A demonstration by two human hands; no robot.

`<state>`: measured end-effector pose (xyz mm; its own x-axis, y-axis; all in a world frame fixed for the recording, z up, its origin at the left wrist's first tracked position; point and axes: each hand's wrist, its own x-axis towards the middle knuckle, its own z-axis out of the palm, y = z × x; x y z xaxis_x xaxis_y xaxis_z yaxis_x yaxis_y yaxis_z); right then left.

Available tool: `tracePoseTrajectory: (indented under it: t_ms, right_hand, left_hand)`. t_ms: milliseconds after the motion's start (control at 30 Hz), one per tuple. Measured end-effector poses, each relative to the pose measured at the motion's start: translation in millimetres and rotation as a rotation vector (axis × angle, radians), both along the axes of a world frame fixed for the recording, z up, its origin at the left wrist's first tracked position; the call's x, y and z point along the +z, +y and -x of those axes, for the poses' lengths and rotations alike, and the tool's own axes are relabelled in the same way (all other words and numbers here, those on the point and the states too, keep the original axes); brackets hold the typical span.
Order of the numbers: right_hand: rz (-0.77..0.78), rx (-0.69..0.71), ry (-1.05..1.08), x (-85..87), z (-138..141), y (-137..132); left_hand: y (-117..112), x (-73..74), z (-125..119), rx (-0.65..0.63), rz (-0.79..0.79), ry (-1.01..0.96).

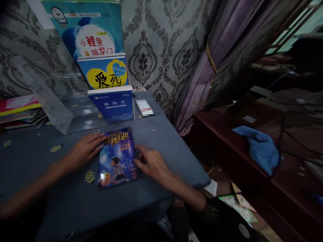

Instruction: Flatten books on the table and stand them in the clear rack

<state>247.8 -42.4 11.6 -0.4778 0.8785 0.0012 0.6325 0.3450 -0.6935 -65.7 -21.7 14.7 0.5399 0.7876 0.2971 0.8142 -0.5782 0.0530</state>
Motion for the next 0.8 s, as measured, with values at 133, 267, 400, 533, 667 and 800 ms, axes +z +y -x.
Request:
tracePoseTrajectory:
  t_ms: [133, 267, 400, 533, 667, 800]
  right_hand:
    - [-0.238, 0.045, 0.025, -11.4, 14.5, 23.4]
    - [-0.322, 0.051, 0.004, -21.2, 28.5, 45.5]
    - [-0.349, 0.037, -0.018, -26.3, 35.2, 62.7]
    - [-0.363, 0.03, -0.016, -29.2, 37.6, 71.8]
    - [-0.363, 0.035, 0.036, -30.6, 36.0, 72.5]
    - [-0.337, 0.019, 0.083, -30.6, 32.1, 71.3]
  left_hand:
    - [-12.9, -7.6, 4.6, -0.009, 0.03, -0.029]
    - [-6.3, -13.1, 2.3, 0.014, 0.035, -0.032]
    - [3.9, -16.2, -2.3, 0.0, 0.03, -0.027]
    - [13.6, -16.7, -10.3, -0.031, 0.043, -0.05]
    - [25.8, -15.8, -22.8, -0.1, 0.056, -0.058]
    - [41.7, -17.4, -38.5, -0.189, 0.094, -0.061]
